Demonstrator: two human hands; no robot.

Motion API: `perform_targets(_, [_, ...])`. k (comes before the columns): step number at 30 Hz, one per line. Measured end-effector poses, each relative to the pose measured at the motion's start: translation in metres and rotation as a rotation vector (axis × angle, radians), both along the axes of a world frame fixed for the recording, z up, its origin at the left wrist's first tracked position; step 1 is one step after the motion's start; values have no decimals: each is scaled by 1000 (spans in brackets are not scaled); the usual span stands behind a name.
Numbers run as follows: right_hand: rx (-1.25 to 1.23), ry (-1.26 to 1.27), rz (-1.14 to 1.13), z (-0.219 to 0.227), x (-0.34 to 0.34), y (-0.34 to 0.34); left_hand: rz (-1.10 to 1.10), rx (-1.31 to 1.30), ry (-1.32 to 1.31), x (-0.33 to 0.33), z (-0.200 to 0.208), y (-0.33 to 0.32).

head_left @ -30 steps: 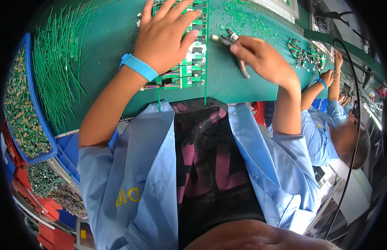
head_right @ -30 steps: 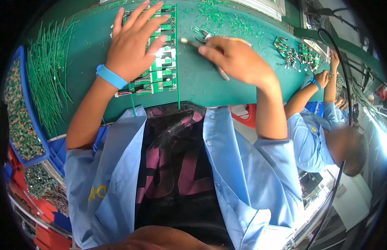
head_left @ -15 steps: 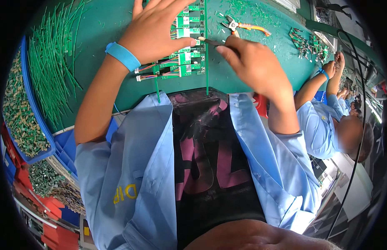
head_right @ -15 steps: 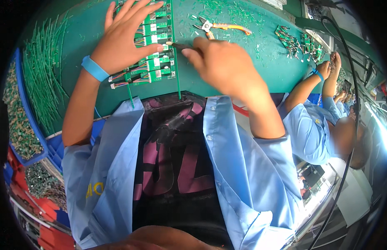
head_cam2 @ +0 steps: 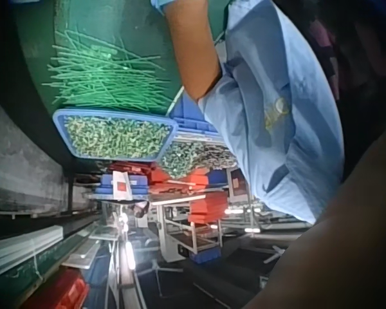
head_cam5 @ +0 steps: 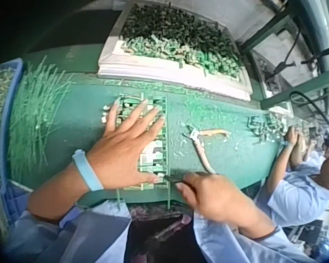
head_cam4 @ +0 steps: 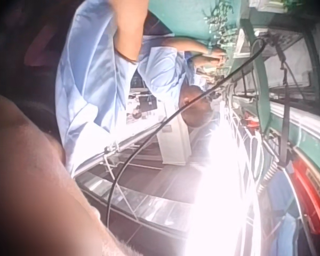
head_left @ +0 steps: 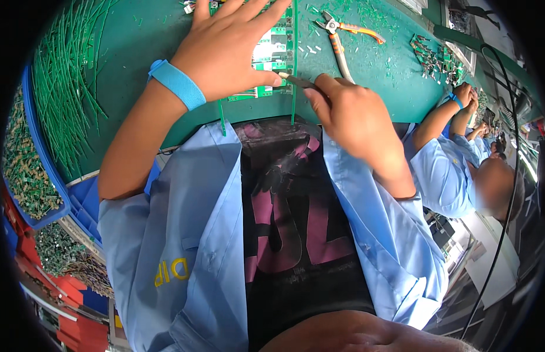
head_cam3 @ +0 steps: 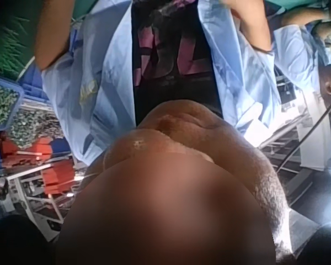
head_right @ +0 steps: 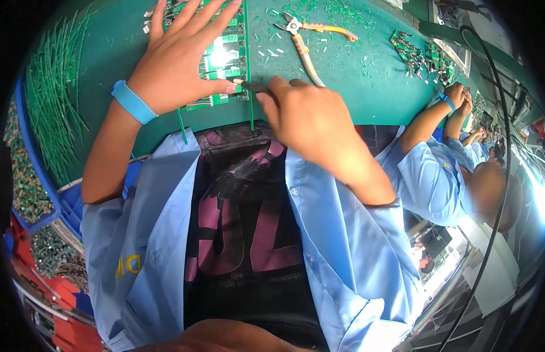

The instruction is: Inserting electronic components into circuit boards and using hand tools to trim leads or secure parts on a manual assembly line.

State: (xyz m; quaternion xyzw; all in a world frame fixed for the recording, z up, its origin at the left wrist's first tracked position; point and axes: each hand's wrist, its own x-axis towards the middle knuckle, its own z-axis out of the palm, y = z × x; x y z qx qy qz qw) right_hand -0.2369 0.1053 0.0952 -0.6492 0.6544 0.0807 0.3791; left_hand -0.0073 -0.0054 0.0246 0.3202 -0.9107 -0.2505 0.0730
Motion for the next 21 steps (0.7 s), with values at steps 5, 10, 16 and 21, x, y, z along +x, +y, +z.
perform_targets(5, [-109, 51, 65, 8, -14, -5, 4, -11, 37, 6, -10, 2])
perform_targets(10, [-731, 365, 38, -29, -66, -6, 27, -50, 87, 1, -6, 0])
perform_targets(16, [-364, -295, -262, -33, 3, -19, 106, -197, 113, 5, -41, 0])
perform_targets(21, [-150, -271, -203, -43, 21, -9, 139, -357, 144, -3, -45, -9])
